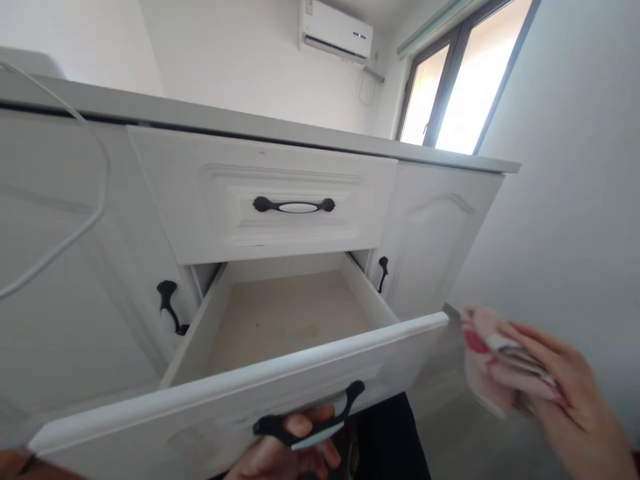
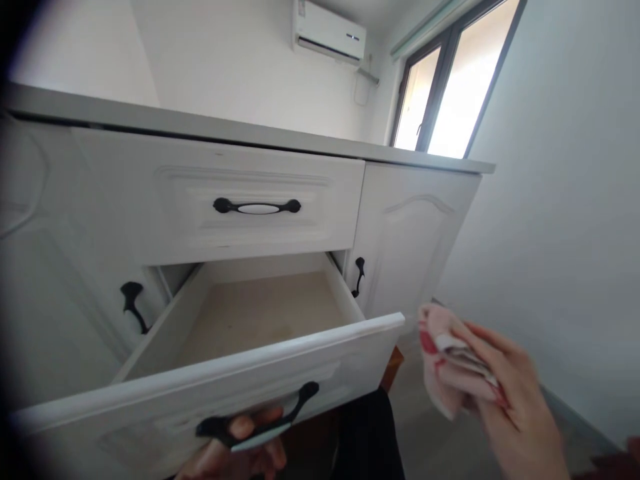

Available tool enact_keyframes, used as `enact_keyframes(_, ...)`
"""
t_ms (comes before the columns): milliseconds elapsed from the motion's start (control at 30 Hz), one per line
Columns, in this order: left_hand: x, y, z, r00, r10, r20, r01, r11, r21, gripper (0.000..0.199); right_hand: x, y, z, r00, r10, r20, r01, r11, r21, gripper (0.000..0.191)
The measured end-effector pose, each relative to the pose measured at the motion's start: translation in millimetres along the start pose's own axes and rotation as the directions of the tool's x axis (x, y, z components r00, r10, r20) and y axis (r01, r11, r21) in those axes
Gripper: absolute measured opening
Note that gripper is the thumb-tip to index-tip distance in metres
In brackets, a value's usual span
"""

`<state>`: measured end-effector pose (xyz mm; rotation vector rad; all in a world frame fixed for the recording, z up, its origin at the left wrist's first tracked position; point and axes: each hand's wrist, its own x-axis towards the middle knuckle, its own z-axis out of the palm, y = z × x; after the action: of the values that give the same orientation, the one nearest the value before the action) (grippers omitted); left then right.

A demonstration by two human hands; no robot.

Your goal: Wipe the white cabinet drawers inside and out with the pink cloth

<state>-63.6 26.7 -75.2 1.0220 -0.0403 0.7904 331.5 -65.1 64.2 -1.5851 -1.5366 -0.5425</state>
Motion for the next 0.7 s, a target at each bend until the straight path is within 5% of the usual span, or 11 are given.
enact_keyframes(100, 10.6, -1.7, -15.2, 0.997, 0.080, -0.004, -0.080, 0.997, -0.023, 0.045, -2.2, -41.3, 31.7, 0.944, 0.097, -0.316, -0.113, 0.993, -0.030, 0.059)
enact_keyframes(267, 36.2, 9.3, -34.9, 0.969, 0.058, -0.240, -0.070, 0.997, -0.042, 0.038, 25.9, -79.0, 125.5, 0.976, -0.031, -0.214, 0.021, 0.999, -0.046, 0.064)
enact_keyframes(400, 68.2, 9.5, -30.7, 0.833, 0.106, -0.543, -0.121, 0.993, 0.008, 0.034, 46.5, -83.2, 181.4, 0.968, -0.038, -0.248, 0.024, 0.998, -0.056, 0.059)
enact_keyframes(500, 77.2, -13.6, -27.1, 0.771, 0.089, -0.631, -0.177, 0.981, -0.077, 0.044, 58.4, -87.3, 200.2, 0.983, -0.114, -0.143, 0.111, 0.994, -0.023, 0.061)
enact_keyframes(600, 63.3, -56.4, -32.8, 0.719, -0.071, -0.691, -0.135, 0.961, -0.240, 0.041, 69.3, -93.9, 215.3, 0.982, -0.183, -0.044, 0.184, 0.983, 0.024, 0.069)
enact_keyframes(700, 35.7, -96.7, -43.8, 0.610, -0.249, -0.752, 0.018, 0.954, -0.301, 0.039, 78.7, -102.1, 238.7, 0.979, -0.153, -0.138, 0.157, 0.987, 0.019, 0.068)
